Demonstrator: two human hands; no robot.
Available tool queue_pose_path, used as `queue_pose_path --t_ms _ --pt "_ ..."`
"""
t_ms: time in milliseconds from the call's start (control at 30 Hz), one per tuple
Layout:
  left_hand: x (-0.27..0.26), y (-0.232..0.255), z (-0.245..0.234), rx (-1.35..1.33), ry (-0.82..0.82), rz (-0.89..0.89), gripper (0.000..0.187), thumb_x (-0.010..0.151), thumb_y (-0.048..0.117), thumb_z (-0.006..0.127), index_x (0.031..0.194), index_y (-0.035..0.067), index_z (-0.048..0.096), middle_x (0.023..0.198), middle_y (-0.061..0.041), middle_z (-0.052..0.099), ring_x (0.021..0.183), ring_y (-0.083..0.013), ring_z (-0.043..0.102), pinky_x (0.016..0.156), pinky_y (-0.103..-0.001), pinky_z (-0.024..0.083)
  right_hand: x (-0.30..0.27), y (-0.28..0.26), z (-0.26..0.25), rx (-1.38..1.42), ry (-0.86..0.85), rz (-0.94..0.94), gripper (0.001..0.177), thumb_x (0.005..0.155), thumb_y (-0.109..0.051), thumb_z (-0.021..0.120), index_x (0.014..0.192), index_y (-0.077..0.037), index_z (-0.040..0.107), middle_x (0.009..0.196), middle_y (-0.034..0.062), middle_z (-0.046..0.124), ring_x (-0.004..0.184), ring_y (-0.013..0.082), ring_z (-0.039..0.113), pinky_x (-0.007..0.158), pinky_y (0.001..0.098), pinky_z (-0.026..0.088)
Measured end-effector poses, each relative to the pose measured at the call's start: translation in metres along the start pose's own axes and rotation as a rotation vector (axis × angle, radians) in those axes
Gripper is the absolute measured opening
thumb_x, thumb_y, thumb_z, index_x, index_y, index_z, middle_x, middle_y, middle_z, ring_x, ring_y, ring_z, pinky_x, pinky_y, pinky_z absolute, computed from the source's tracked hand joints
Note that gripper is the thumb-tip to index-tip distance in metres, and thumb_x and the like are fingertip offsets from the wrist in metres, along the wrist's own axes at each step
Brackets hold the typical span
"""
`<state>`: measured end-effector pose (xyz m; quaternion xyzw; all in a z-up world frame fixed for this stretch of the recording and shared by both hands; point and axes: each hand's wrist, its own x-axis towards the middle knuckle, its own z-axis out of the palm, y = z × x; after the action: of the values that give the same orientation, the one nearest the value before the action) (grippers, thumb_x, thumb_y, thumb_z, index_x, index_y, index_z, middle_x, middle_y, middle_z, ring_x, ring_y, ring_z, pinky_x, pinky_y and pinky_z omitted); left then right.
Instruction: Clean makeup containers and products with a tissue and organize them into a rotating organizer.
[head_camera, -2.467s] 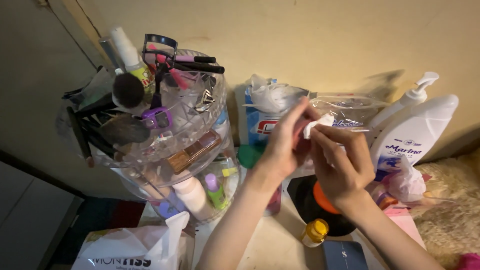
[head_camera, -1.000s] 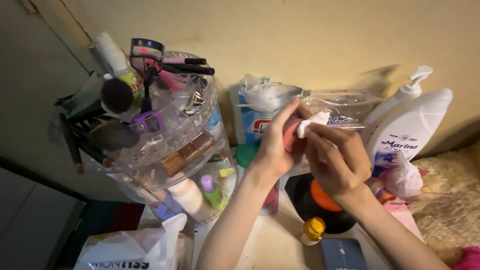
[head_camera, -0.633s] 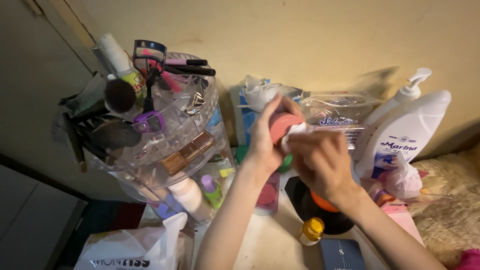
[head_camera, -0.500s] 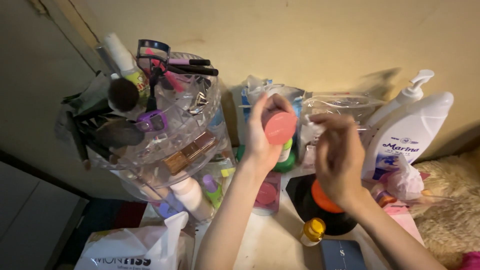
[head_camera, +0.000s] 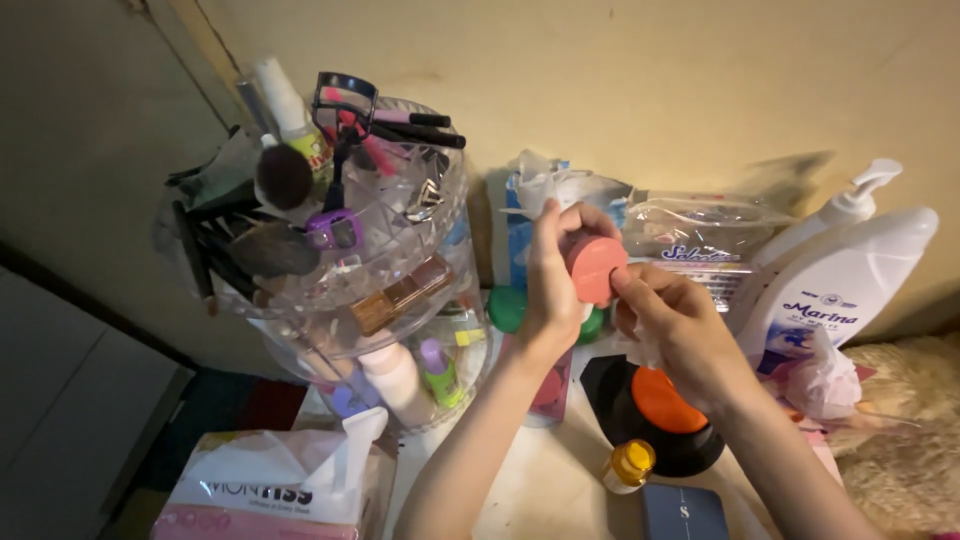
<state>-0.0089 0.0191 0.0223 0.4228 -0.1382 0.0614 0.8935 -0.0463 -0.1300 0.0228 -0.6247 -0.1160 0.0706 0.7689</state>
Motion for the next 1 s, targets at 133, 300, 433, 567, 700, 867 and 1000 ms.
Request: queue_pose_path --t_ms 133,300,433,567,700,867,1000 --pt "-0.018 0.031 0.007 0.234 0.031 0.123 0.049 0.11 0.04 0.037 0.092 0.002 0.061 0.086 -0.007 0.061 0.079 -0.0182 0.058 0.072 -0.034 0.046 -0.009 -0.015 0.004 0.048 -0.026 0.053 0.03 0.099 -0.028 0.066 0.082 -0.004 0.065 0.075 0.0012 0.055 0.068 0.0117 0.048 0.059 0.0285 0.038" --pt "-0.078 0.107 0.031 0.62 0.085 0.462 0.022 0.111 0.021 0.048 0.112 0.001 0.058 0.112 -0.006 0.062 0.105 -0.0147 0.06 0.097 -0.029 0.048 -0.019 -0.029 0.014 0.008 -0.051 0.072 0.03 0.097 -0.028 0.068 0.081 -0.003 0.067 0.07 0.0006 0.055 0.063 0.01 0.047 0.053 0.027 0.035" --pt "-0.132 0.153 0.03 0.836 0.181 0.587 0.02 0.115 0.017 0.048 0.114 0.0 0.06 0.113 -0.007 0.061 0.106 -0.0147 0.059 0.098 -0.028 0.047 -0.014 -0.036 0.036 -0.099 -0.1 0.137 0.03 0.095 -0.029 0.07 0.082 -0.001 0.07 0.064 0.001 0.052 0.057 0.0094 0.043 0.047 0.0271 0.03" --pt "-0.159 0.181 0.016 0.966 0.346 0.599 0.02 0.111 0.013 0.047 0.114 -0.001 0.061 0.111 -0.009 0.062 0.1 -0.0164 0.058 0.09 -0.029 0.047 0.0 -0.039 0.067 -0.208 -0.155 0.216 0.03 0.09 -0.031 0.074 0.086 -0.001 0.076 0.066 0.0021 0.057 0.055 0.0093 0.043 0.046 0.0271 0.03" --pt "-0.181 0.194 -0.004 1.058 0.447 0.638 0.017 0.111 0.01 0.048 0.112 0.0 0.061 0.108 -0.009 0.062 0.103 -0.0183 0.06 0.093 -0.03 0.049 0.01 -0.053 0.108 -0.359 -0.182 0.25 0.03 0.091 -0.032 0.074 0.096 -0.003 0.084 0.081 0.0036 0.075 0.058 0.0117 0.044 0.048 0.029 0.035" --pt "-0.211 0.199 -0.024 1.155 0.484 0.635 0.014 0.11 0.01 0.05 0.11 0.0 0.06 0.11 -0.01 0.06 0.102 -0.0188 0.06 0.091 -0.03 0.047 0.026 -0.04 0.128 -0.373 -0.23 0.223 0.034 0.091 -0.032 0.077 0.09 0.002 0.081 0.075 0.0046 0.068 0.057 0.0103 0.047 0.045 0.0286 0.034" --pt "-0.218 0.203 -0.047 1.22 0.566 0.619 0.012 0.107 0.008 0.052 0.107 -0.001 0.06 0.108 -0.01 0.058 0.098 -0.0186 0.058 0.087 -0.029 0.047 0.028 -0.051 0.148 -0.469 -0.211 0.235 0.034 0.089 -0.034 0.075 0.09 0.0 0.082 0.065 0.0053 0.061 0.048 0.0104 0.039 0.039 0.029 0.026"
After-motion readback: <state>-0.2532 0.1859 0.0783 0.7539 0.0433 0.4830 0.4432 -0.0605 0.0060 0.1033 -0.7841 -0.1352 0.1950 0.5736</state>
